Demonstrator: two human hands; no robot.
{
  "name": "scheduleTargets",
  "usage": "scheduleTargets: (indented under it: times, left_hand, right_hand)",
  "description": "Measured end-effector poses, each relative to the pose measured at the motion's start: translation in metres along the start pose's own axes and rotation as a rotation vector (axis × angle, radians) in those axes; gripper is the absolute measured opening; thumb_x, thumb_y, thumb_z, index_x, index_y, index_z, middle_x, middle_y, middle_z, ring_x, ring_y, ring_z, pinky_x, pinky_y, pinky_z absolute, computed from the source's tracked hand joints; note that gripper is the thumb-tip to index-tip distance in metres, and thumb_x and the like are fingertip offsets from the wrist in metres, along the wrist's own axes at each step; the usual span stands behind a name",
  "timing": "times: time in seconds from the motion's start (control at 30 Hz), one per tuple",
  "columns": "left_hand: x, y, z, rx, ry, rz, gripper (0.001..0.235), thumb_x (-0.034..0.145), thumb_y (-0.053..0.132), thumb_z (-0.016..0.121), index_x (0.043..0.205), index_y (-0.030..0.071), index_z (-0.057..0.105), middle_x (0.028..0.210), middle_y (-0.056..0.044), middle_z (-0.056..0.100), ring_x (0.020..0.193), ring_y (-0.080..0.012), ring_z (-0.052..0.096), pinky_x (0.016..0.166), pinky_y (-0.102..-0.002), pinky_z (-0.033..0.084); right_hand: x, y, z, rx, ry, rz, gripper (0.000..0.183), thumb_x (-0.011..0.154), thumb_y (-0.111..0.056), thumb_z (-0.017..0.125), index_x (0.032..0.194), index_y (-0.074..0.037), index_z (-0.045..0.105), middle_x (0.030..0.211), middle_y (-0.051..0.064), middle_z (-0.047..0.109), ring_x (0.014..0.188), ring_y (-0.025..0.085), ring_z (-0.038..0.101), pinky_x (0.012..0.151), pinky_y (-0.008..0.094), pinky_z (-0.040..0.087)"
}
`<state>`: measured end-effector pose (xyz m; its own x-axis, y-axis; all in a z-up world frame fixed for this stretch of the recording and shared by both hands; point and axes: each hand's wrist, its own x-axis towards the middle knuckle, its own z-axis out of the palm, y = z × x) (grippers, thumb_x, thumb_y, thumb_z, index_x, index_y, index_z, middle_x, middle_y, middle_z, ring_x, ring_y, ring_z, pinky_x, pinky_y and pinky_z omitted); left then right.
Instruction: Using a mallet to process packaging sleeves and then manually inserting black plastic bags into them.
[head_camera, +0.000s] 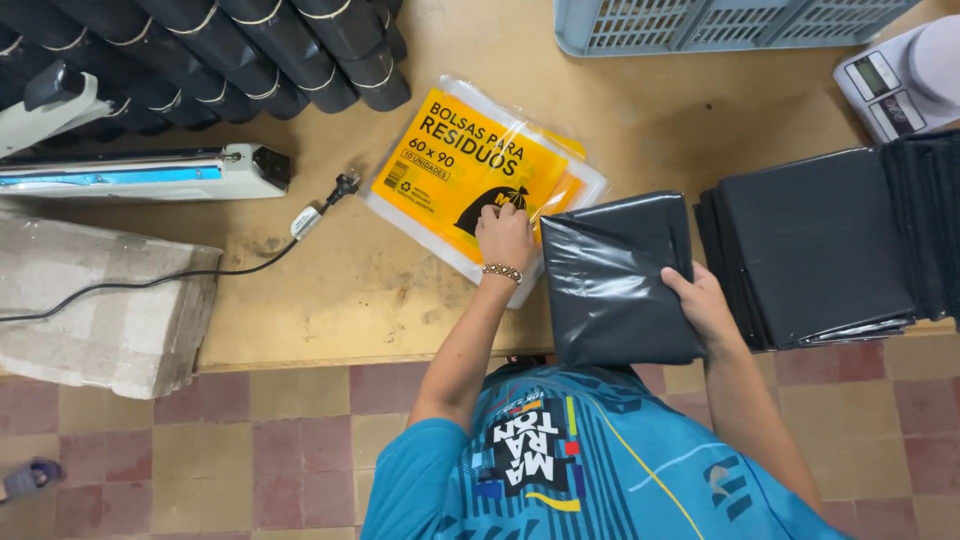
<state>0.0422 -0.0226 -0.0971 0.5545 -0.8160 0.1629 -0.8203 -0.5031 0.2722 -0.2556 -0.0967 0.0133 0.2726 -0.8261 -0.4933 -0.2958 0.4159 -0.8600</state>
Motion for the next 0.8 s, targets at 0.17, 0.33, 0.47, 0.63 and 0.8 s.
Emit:
scheduleTargets:
  times: [0.17,0.33,0.47,0.63,0.8]
  left_hand:
    - [-0.003,-0.004,-0.016,-0.107,-0.019,0.039,0.009,0.091,0.028,0.066,0.089,0.02,0.067,0.104,0.003,0.063,0.126,-0.0244,0.049,0.107,-0.054,0.045]
    - [-0.012,0.001,-0.066,-0.276,-0.283,0.107,0.042,0.101,0.038,0.039,0.129,0.01,0.052,0.153,-0.011,0.046,0.152,-0.0335,0.022,0.121,-0.062,0.023]
    - [-0.018,-0.009,-0.066,-0.176,-0.421,0.234,0.073,0.099,0.062,0.024,0.159,0.021,0.019,0.168,-0.002,0.018,0.156,-0.0293,0.001,0.118,-0.072,0.004]
    - [-0.028,-0.023,-0.09,-0.151,-0.371,0.335,0.077,0.096,0.068,0.025,0.159,0.024,0.022,0.167,-0.002,0.019,0.156,-0.0281,0.004,0.117,-0.073,0.005]
    - [-0.053,-0.059,-0.091,0.021,0.1,0.032,0.042,0.086,0.05,0.066,0.12,0.024,0.061,0.119,0.002,0.059,0.113,-0.0197,0.057,0.088,-0.037,0.053]
  right_hand:
    - [0.01,0.01,0.014,0.009,0.013,-0.023,0.015,0.094,-0.018,0.068,0.103,-0.008,0.062,0.063,0.012,0.06,0.048,0.02,0.064,0.036,0.029,0.05]
    - [0.019,0.017,0.043,-0.031,-0.07,-0.047,0.017,0.091,-0.019,0.073,0.105,-0.01,0.068,0.076,0.009,0.063,0.064,0.016,0.062,0.05,0.03,0.052]
    - [0.024,0.006,0.084,-0.128,-0.279,-0.064,0.029,0.093,-0.023,0.071,0.115,-0.005,0.068,0.1,0.016,0.068,0.091,0.024,0.064,0.076,0.039,0.054]
    - [0.027,-0.031,0.11,-0.249,-0.416,-0.019,0.05,0.093,-0.036,0.07,0.13,-0.002,0.064,0.117,0.022,0.069,0.106,0.032,0.067,0.086,0.048,0.056]
    - [0.111,-0.015,0.112,-0.276,-0.083,-0.203,0.043,0.089,-0.024,0.072,0.123,-0.001,0.059,0.107,0.02,0.065,0.092,0.029,0.071,0.075,0.037,0.061]
